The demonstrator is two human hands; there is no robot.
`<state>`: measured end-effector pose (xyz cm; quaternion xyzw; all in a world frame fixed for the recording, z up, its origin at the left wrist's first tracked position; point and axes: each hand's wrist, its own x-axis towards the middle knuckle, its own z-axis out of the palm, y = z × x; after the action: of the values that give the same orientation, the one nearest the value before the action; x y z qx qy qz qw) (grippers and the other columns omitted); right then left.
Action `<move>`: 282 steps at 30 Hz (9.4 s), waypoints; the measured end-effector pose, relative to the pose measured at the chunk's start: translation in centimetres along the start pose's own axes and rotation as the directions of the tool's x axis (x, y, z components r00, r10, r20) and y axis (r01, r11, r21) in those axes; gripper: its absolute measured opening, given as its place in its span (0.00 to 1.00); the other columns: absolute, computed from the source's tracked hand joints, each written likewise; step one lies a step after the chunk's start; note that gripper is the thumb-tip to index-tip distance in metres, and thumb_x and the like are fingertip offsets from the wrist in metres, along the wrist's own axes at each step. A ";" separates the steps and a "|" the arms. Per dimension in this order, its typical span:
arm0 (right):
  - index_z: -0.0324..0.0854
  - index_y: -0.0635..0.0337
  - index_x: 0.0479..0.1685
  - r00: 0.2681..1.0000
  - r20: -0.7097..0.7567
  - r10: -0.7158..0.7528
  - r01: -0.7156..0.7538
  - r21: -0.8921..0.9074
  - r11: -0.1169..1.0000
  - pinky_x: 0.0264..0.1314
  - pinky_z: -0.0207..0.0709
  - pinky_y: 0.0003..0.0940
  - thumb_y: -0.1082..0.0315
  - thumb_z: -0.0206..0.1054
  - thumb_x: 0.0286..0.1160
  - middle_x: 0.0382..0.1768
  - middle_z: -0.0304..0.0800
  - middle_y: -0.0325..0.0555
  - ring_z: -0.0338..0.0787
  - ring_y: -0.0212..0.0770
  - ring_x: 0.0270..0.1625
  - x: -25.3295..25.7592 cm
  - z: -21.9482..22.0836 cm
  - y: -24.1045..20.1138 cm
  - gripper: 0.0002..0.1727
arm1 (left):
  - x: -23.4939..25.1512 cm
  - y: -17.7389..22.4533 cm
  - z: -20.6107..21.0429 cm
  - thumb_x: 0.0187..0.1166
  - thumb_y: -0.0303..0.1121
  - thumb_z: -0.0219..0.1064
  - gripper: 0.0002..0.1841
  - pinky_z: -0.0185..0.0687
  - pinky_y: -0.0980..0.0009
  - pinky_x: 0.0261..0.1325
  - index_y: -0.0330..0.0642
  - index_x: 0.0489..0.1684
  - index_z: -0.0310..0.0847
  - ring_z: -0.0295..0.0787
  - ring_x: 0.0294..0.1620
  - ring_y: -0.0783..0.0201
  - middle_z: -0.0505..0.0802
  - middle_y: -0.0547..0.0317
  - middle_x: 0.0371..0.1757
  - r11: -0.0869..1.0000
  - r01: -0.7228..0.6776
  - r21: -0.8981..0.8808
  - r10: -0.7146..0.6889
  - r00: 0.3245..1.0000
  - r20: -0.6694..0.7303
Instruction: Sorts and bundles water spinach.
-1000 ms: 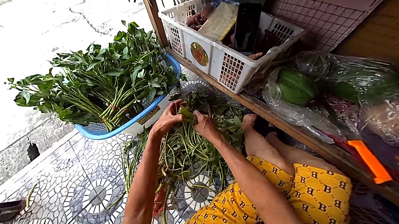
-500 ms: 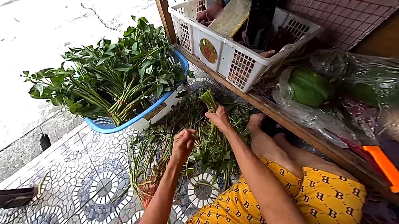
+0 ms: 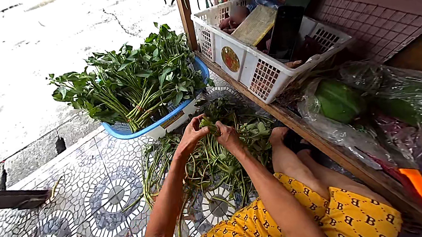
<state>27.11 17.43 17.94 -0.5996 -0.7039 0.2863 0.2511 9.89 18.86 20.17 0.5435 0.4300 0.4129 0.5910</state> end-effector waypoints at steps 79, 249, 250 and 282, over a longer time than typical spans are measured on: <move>0.87 0.67 0.57 0.869 -0.427 0.248 -0.209 0.138 0.968 0.50 0.82 0.57 0.52 0.52 0.94 0.32 0.94 0.53 0.92 0.52 0.35 -1.4 -7.9 1.4 0.26 | -1.0 -18.9 0.6 0.90 0.34 0.57 0.17 0.78 0.37 0.68 0.30 0.65 0.81 0.88 0.63 0.36 0.90 0.32 0.59 0.694 0.324 0.643 -0.181 0.943 -0.279; 0.71 0.67 0.77 0.837 0.298 0.459 -0.493 0.776 0.394 0.51 0.83 0.41 0.60 0.55 0.94 0.62 0.85 0.58 0.88 0.45 0.50 -0.8 4.3 0.8 0.23 | -4.4 -12.7 -0.1 0.82 0.26 0.65 0.04 0.70 0.83 0.22 0.39 0.40 0.86 0.71 0.15 0.82 0.87 0.72 0.22 0.948 0.230 -0.221 -0.244 0.969 -0.041; 0.69 0.65 0.79 0.847 0.245 0.472 -0.453 0.797 0.400 0.48 0.82 0.39 0.57 0.51 0.96 0.61 0.85 0.57 0.87 0.44 0.48 -0.7 3.7 0.7 0.25 | -4.4 -12.9 -0.1 0.81 0.27 0.65 0.04 0.69 0.83 0.21 0.40 0.37 0.84 0.70 0.14 0.81 0.83 0.73 0.19 0.949 0.226 -0.222 -0.243 0.969 -0.051; 0.73 0.68 0.64 0.801 0.168 0.575 -0.406 0.858 0.315 0.37 0.82 0.32 0.81 0.70 0.75 0.45 0.82 0.54 0.84 0.39 0.35 0.0 2.8 2.5 0.20 | -4.8 -14.4 -0.6 0.95 0.34 0.50 0.18 0.72 0.82 0.23 0.31 0.56 0.84 0.75 0.19 0.77 0.88 0.65 0.27 0.947 0.224 -0.231 -0.289 0.909 -0.301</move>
<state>26.95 17.44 14.18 -0.5962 -0.2211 0.6086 0.4746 8.23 13.49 6.10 0.3455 0.5493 0.4561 0.6090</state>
